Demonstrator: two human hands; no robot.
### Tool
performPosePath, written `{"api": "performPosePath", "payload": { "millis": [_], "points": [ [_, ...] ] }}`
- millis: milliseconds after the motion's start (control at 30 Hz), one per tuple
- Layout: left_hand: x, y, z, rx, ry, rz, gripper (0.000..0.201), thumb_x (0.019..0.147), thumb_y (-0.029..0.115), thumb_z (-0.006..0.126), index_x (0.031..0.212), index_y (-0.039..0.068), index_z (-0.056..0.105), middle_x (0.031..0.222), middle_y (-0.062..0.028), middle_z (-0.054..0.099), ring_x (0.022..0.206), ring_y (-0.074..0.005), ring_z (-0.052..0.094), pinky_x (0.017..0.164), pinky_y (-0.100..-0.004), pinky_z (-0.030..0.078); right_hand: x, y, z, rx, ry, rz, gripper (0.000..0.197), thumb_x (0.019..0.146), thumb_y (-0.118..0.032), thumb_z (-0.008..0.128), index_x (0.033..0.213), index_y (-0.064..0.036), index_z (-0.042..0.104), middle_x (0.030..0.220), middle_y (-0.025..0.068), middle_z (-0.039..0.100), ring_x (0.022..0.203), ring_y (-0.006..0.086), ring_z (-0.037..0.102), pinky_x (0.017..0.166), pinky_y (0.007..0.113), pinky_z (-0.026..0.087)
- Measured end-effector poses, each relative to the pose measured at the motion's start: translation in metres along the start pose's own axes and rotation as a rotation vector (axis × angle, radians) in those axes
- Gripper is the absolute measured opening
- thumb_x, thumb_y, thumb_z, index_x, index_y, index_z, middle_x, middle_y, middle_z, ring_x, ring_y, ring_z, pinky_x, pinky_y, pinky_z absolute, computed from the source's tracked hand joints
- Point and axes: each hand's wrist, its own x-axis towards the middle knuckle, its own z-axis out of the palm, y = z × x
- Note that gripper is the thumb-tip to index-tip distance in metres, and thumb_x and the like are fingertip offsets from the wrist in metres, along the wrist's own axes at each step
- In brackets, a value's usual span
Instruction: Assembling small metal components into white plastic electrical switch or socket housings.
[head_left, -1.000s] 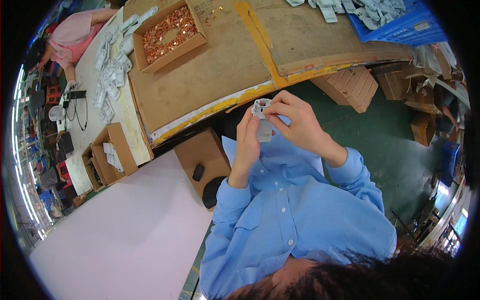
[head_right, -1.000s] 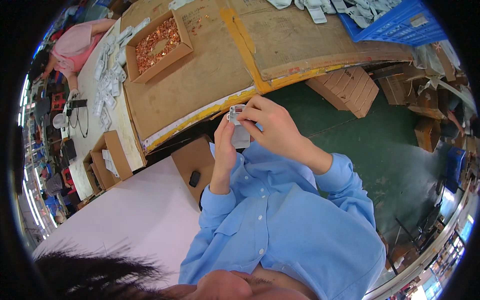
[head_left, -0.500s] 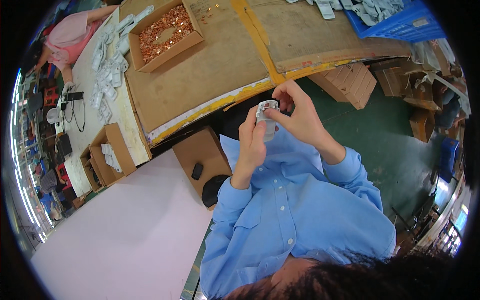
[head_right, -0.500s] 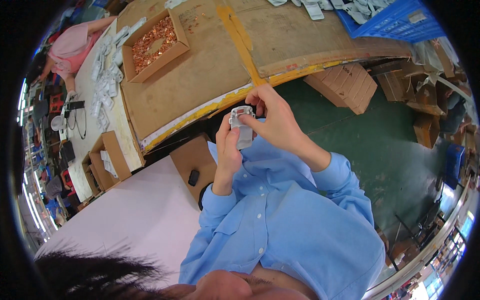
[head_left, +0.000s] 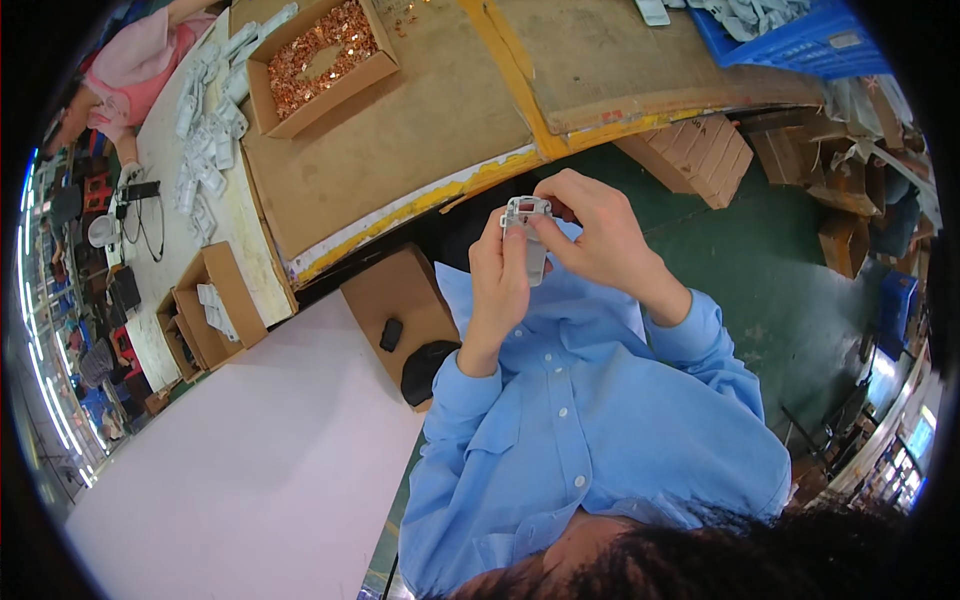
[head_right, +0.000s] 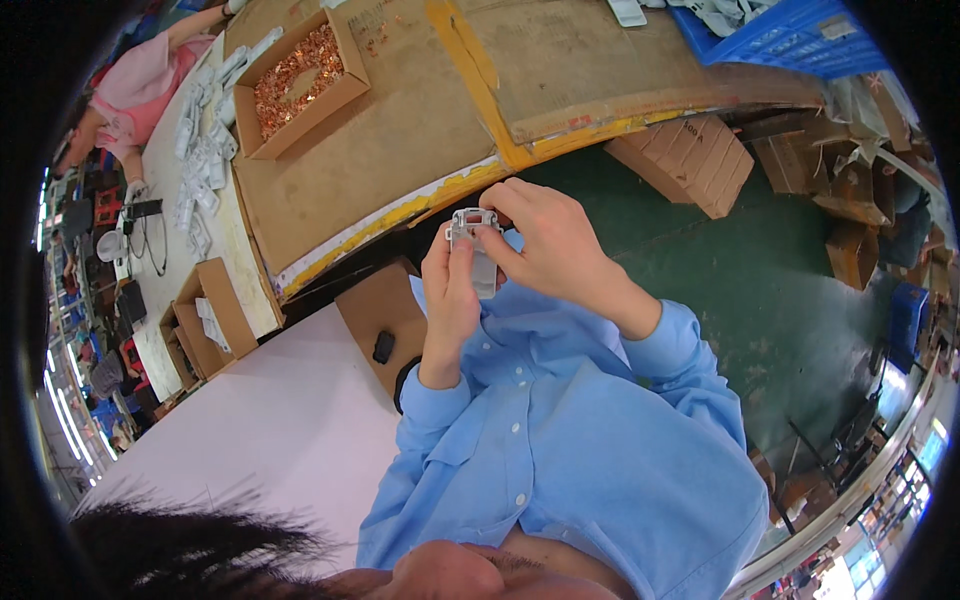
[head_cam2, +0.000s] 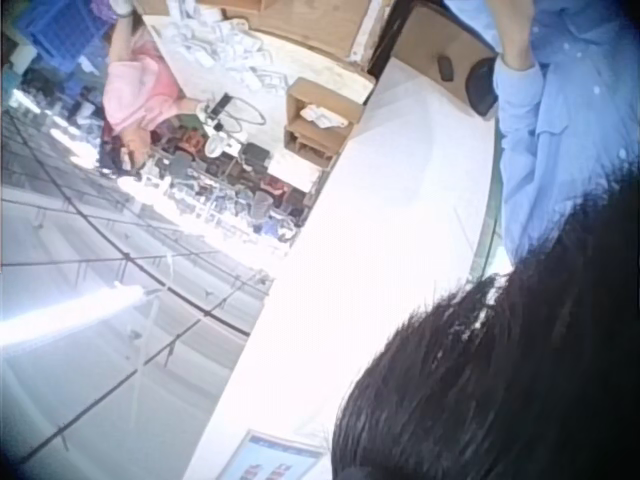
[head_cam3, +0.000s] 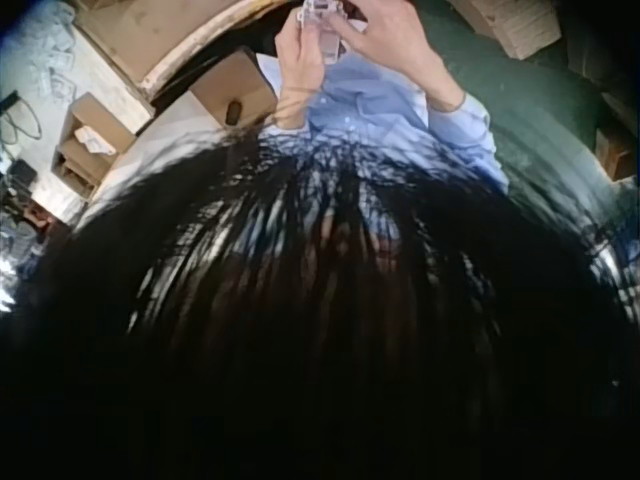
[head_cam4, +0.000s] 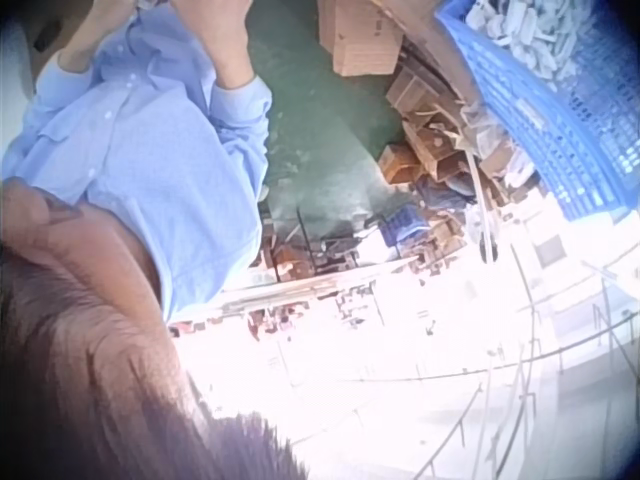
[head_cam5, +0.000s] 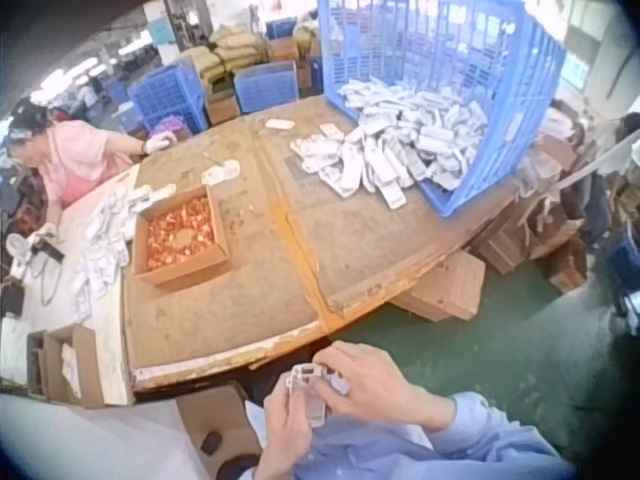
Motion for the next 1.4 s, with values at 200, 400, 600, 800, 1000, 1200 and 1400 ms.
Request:
{"api": "performPosePath", "payload": {
  "millis": [200, 400, 600, 800, 1000, 1200, 1400],
  "points": [
    [-0.001, 0.007, 0.003, 0.131, 0.005, 0.01, 0.027, 0.104, 0.021, 0.04, 0.112, 0.002, 0.058, 0.078, -0.0043, 0.063, 0.061, -0.0089, 0.06, 0.054, -0.0224, 0.047, 0.004, -0.004, 0.0, 0.289, -0.024, 0.204, 0.015, 0.081, -0.011, 0.069, 0.087, -0.0018, 0.059, 0.068, 0.0086, 0.058, 0.057, 0.0162, 0.056, 0.053, 0.027, 0.045],
    [-0.001, 0.01, 0.005, 0.202, -0.021, 0.037, 0.028, 0.104, 0.021, 0.041, 0.111, 0.0, 0.058, 0.076, -0.005, 0.064, 0.061, -0.0089, 0.061, 0.054, -0.0227, 0.049, 0.007, 0.0, -0.005, 0.318, -0.088, 0.283, 0.015, 0.079, -0.009, 0.069, 0.084, -0.0011, 0.058, 0.063, 0.0048, 0.055, 0.054, 0.0097, 0.052, 0.05, 0.024, 0.041],
    [0.0, 0.01, 0.006, 0.247, -0.022, 0.071, 0.029, 0.104, 0.022, 0.042, 0.109, 0.0, 0.059, 0.076, -0.0057, 0.065, 0.061, -0.0099, 0.062, 0.055, -0.0232, 0.051, 0.008, -0.002, -0.013, 0.317, -0.139, 0.333, 0.016, 0.079, -0.01, 0.071, 0.084, -0.0009, 0.058, 0.065, 0.0009, 0.056, 0.057, 0.0056, 0.05, 0.051, 0.021, 0.04],
    [-0.001, 0.009, 0.005, 0.257, -0.04, 0.055, 0.029, 0.103, 0.021, 0.042, 0.109, -0.001, 0.06, 0.076, -0.0065, 0.066, 0.061, -0.0099, 0.063, 0.055, -0.0234, 0.051, 0.006, 0.0, -0.011, 0.28, -0.146, 0.317, 0.016, 0.08, -0.01, 0.07, 0.082, -0.0012, 0.058, 0.064, 0.0007, 0.056, 0.055, 0.0051, 0.05, 0.05, 0.021, 0.039],
    [0.002, 0.009, 0.005, 0.275, -0.04, 0.025, 0.027, 0.102, 0.02, 0.043, 0.111, 0.0, 0.06, 0.076, -0.0057, 0.065, 0.062, -0.0097, 0.063, 0.055, -0.0235, 0.051, 0.007, -0.001, -0.013, 0.291, -0.141, 0.339, 0.014, 0.079, -0.008, 0.069, 0.084, -0.0013, 0.058, 0.065, 0.001, 0.057, 0.057, 0.0056, 0.053, 0.051, 0.021, 0.042],
    [0.003, 0.006, 0.001, 0.243, -0.05, 0.005, 0.027, 0.101, 0.021, 0.047, 0.113, 0.0, 0.06, 0.08, -0.0043, 0.066, 0.065, -0.0088, 0.062, 0.057, -0.0227, 0.05, 0.009, 0.002, -0.014, 0.322, -0.194, 0.319, 0.013, 0.079, -0.006, 0.068, 0.086, -0.0008, 0.058, 0.069, 0.0012, 0.06, 0.061, 0.0051, 0.055, 0.053, 0.02, 0.043],
    [0.005, 0.003, 0.002, 0.256, -0.079, 0.029, 0.023, 0.1, 0.017, 0.047, 0.112, 0.0, 0.057, 0.073, -0.0073, 0.063, 0.061, -0.013, 0.063, 0.056, -0.0261, 0.049, 0.012, 0.005, -0.018, 0.366, -0.246, 0.381, 0.011, 0.079, -0.004, 0.067, 0.086, -0.002, 0.058, 0.07, 0.0, 0.059, 0.062, 0.0039, 0.053, 0.054, 0.02, 0.042]
  ]
}}
